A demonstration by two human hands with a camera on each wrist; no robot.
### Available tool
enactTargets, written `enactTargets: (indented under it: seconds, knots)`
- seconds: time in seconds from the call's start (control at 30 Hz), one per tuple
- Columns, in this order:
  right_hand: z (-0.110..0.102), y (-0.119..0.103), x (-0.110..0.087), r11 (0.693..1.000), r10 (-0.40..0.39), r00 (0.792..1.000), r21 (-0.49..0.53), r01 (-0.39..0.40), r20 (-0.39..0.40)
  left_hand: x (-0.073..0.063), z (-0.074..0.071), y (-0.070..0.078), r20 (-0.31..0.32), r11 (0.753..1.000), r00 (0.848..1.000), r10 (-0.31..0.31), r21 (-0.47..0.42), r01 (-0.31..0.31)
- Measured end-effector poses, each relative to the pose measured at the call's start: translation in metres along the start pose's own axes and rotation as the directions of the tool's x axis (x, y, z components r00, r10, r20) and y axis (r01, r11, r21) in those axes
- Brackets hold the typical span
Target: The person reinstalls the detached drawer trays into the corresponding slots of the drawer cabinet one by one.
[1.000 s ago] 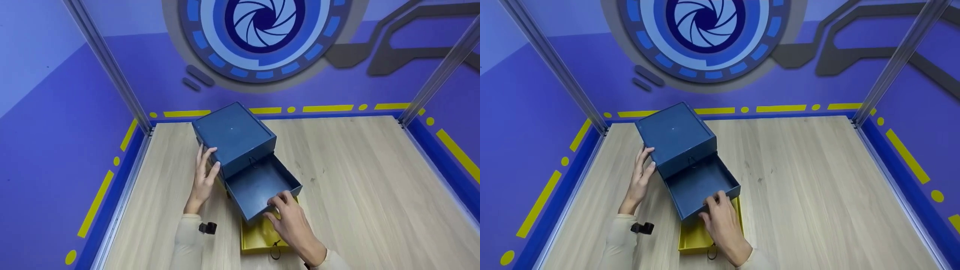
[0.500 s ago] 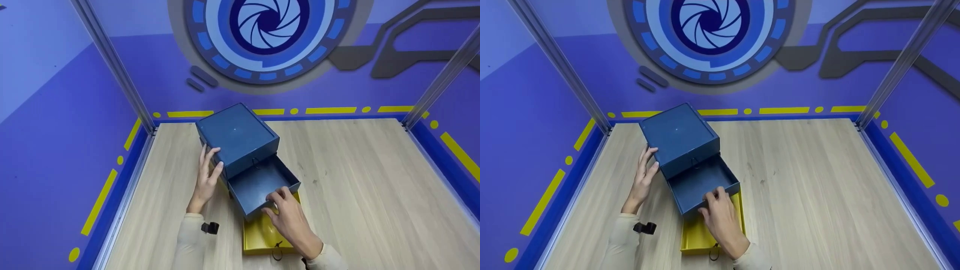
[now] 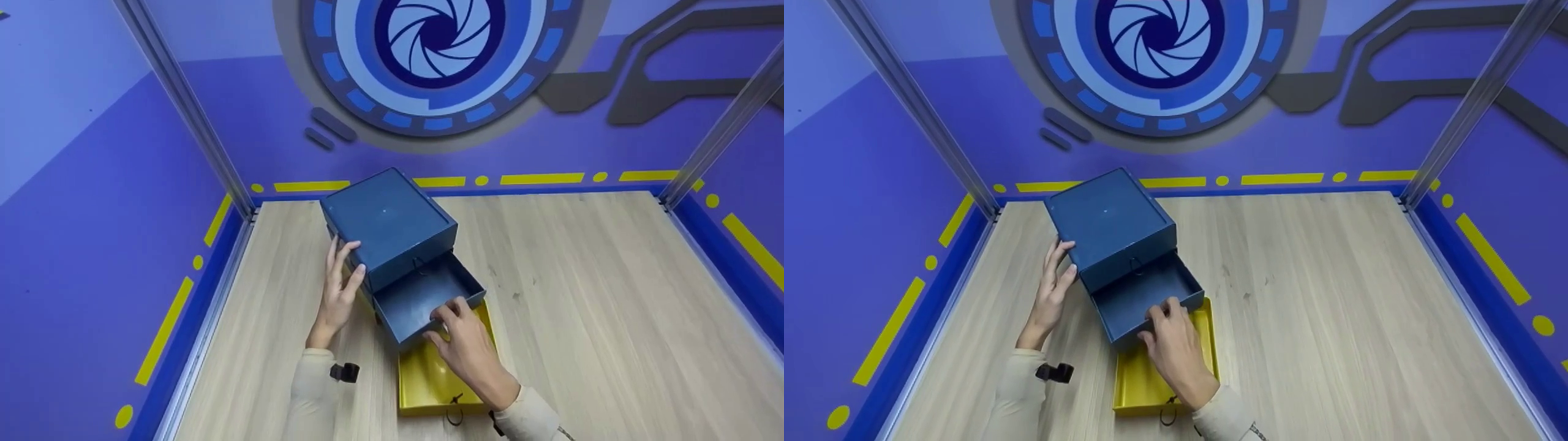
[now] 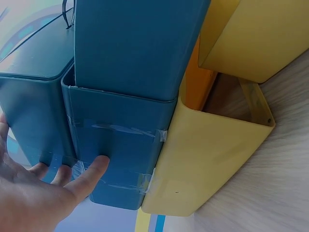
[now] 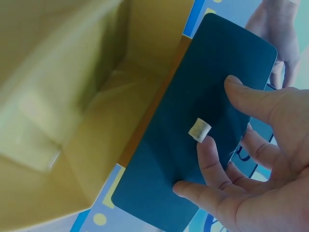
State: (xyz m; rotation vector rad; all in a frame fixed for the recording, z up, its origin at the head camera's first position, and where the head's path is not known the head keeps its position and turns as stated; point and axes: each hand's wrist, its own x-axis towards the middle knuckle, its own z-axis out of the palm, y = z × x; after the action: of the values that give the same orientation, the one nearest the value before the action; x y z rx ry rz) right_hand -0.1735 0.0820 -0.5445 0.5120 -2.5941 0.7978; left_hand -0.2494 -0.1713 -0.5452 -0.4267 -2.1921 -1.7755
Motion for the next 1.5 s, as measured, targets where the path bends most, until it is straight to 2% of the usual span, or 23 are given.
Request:
enactTargets:
  seconds: [0.37, 1.03, 1.27, 1.5]
  knots:
    - [0.006, 0.000, 0.008, 1.000, -0.021, 1.000, -0.016, 0.021, -0.022, -0.001, -0.001, 0.000, 0.000, 1.000, 1.000, -0.011, 0.005, 0.011]
    - [0.010, 0.000, 0.018, 1.000, -0.017, 1.000, -0.020, 0.017, -0.010, 0.000, 0.000, 0.001, -0.011, 0.999, 0.999, -0.044, 0.024, 0.044]
    - [0.012, 0.002, 0.020, 1.000, -0.015, 1.000, -0.020, 0.014, -0.012, 0.001, 0.001, 0.000, -0.007, 0.999, 1.000, -0.030, 0.021, 0.030]
    - [0.013, 0.002, 0.019, 0.998, -0.051, 0.998, -0.025, 0.050, -0.046, -0.001, 0.001, 0.000, -0.011, 0.999, 0.999, -0.035, 0.023, 0.035]
